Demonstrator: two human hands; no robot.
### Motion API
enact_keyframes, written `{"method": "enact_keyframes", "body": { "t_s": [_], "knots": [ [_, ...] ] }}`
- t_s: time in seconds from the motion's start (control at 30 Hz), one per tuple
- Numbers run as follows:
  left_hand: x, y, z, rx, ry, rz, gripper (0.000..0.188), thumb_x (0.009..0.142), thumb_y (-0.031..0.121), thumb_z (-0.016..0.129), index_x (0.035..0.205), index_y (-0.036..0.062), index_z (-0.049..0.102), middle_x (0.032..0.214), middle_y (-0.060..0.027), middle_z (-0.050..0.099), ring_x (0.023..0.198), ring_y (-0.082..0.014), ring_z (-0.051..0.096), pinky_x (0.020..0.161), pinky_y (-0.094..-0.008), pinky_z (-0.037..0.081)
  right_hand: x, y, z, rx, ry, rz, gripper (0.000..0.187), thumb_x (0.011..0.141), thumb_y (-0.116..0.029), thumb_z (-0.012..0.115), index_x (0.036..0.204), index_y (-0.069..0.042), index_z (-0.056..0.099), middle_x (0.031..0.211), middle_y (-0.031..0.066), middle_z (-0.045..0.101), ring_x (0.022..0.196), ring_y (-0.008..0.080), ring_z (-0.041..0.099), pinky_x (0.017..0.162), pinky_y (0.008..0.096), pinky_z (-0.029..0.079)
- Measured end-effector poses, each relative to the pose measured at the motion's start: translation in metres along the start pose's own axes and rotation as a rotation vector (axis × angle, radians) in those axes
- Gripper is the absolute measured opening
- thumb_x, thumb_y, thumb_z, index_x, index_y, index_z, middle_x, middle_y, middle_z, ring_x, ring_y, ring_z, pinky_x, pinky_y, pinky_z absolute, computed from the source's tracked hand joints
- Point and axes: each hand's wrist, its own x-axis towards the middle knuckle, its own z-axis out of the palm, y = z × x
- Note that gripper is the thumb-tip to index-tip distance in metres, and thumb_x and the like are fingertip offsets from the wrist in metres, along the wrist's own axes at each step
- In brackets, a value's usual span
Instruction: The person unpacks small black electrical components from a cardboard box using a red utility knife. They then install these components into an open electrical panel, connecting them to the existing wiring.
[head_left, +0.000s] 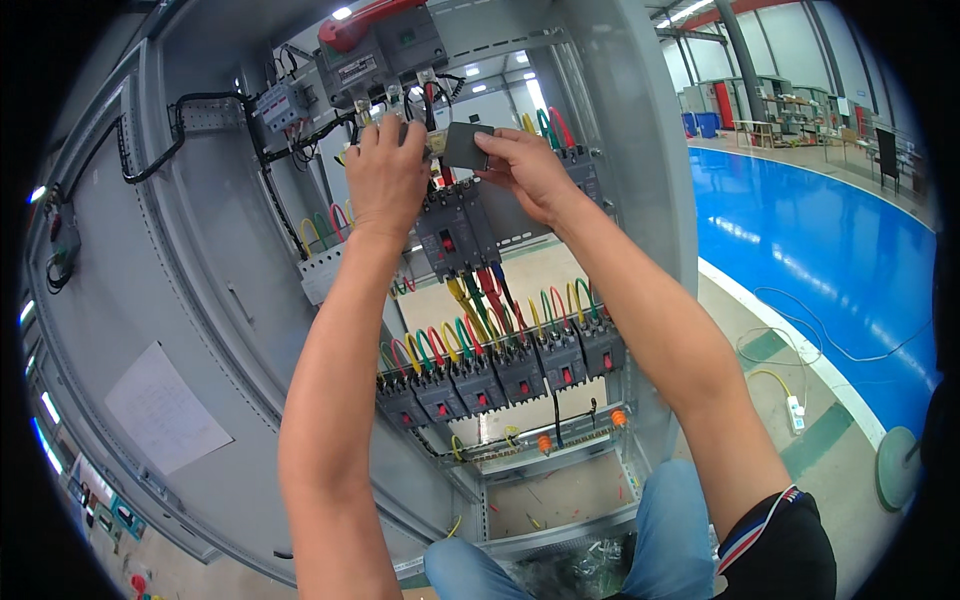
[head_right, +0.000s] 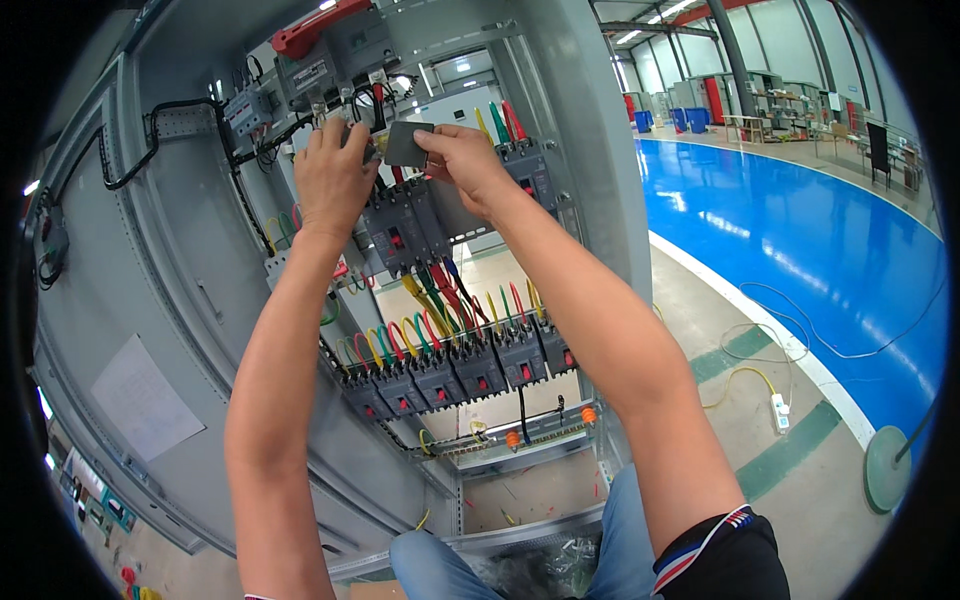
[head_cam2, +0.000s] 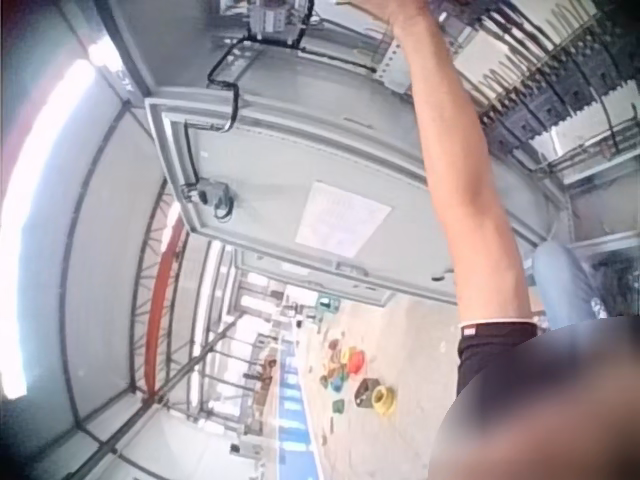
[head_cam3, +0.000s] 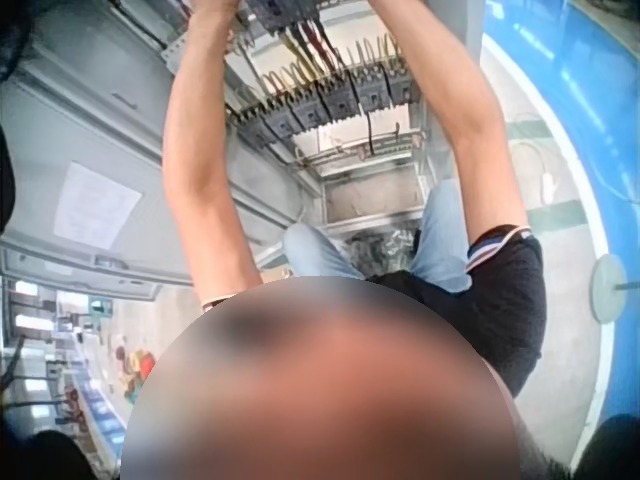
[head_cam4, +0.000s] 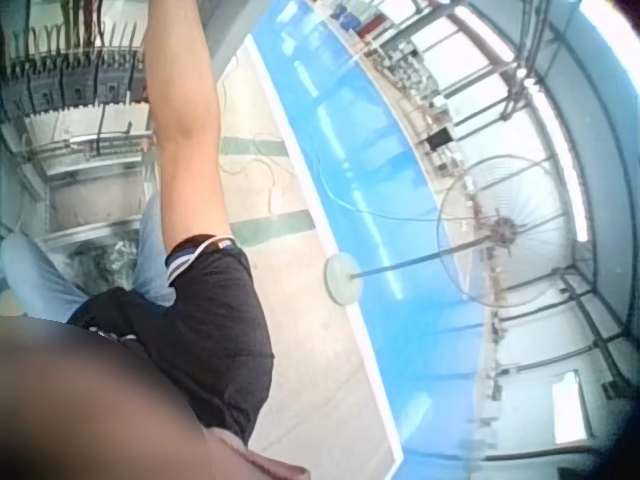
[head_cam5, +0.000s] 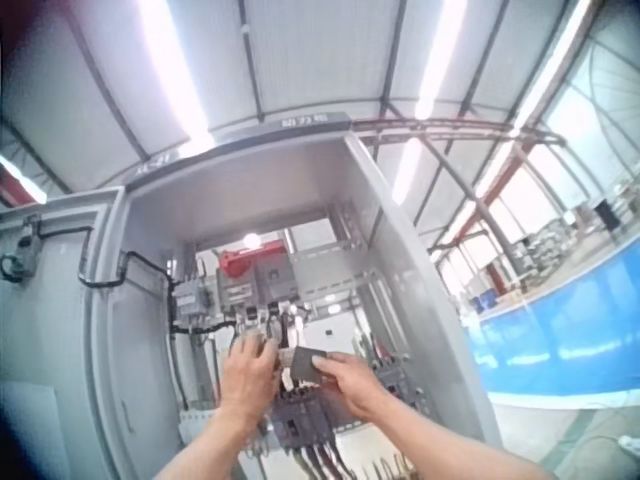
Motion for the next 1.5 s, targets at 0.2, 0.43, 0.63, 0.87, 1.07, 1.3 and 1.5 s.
{"method": "enact_keyframes", "body": {
  "t_s": [0.2,0.43,0.63,0.87,1.07,1.3,1.5],
  "knots": [
    [0.005,0.004,-0.002,-0.048,-0.038,-0.028,0.039,0.073,0.028,0.088,0.106,0.0177,0.070,0.109,-0.0034,0.061,0.103,-0.0258,0.063,0.077,-0.0426,0.049,-0.019,0.005,0.002,-0.309,0.109,-0.159,0.023,0.093,-0.021,0.078,0.101,0.001,0.077,0.080,-0.0006,0.067,0.069,0.0078,0.059,0.062,0.0239,0.045],
    [0.002,0.004,-0.003,-0.008,-0.054,-0.015,0.039,0.074,0.028,0.087,0.108,0.0175,0.071,0.110,-0.0048,0.061,0.104,-0.0268,0.063,0.078,-0.0428,0.049,-0.032,0.016,0.012,-0.142,0.123,-0.201,0.024,0.091,-0.004,0.075,0.111,0.003,0.063,0.079,0.0053,0.069,0.067,0.0126,0.069,0.055,0.0266,0.056],
    [0.001,0.002,-0.005,-0.040,-0.053,-0.027,0.039,0.074,0.027,0.087,0.108,0.0167,0.071,0.109,-0.0051,0.062,0.104,-0.0269,0.063,0.078,-0.0431,0.049,-0.034,0.027,0.012,-0.397,0.159,-0.212,0.019,0.089,-0.004,0.077,0.102,0.000,0.065,0.078,0.0066,0.069,0.070,0.0128,0.071,0.056,0.0282,0.057],
    [0.000,0.002,-0.004,-0.042,-0.055,-0.025,0.039,0.073,0.028,0.088,0.107,0.0160,0.072,0.111,-0.0045,0.063,0.104,-0.0265,0.063,0.080,-0.0436,0.050,-0.045,0.037,0.019,-0.961,0.156,-0.520,0.034,0.079,-0.020,0.087,0.098,-0.001,0.066,0.092,0.0163,0.073,0.083,0.0317,0.073,0.075,0.0442,0.057],
    [0.001,0.002,-0.004,0.007,-0.083,-0.015,0.040,0.075,0.029,0.087,0.110,0.0161,0.071,0.111,-0.0049,0.063,0.105,-0.0268,0.064,0.079,-0.0439,0.051,-0.053,0.028,0.026,-1.364,0.174,-0.699,0.029,0.086,-0.027,0.082,0.103,-0.007,0.071,0.090,0.0151,0.069,0.080,0.0381,0.070,0.068,0.0456,0.054],
    [0.003,0.003,-0.005,0.072,-0.150,-0.016,0.040,0.077,0.033,0.086,0.111,0.0162,0.071,0.113,-0.0051,0.063,0.107,-0.0268,0.065,0.079,-0.0443,0.051,-0.031,0.030,-0.003,-1.104,0.268,-0.861,0.018,0.092,-0.020,0.074,0.093,-0.003,0.069,0.086,0.0165,0.069,0.077,0.0392,0.067,0.069,0.0469,0.056],
    [-0.003,-0.004,-0.001,0.051,-0.078,0.019,0.042,0.076,0.034,0.085,0.112,0.0178,0.071,0.110,-0.0043,0.063,0.101,-0.0256,0.064,0.075,-0.0432,0.050,-0.043,0.020,0.027,-0.521,0.199,-0.518,0.014,0.095,-0.006,0.073,0.090,0.000,0.061,0.073,0.0044,0.068,0.061,0.0102,0.068,0.053,0.0251,0.053]
  ]
}}
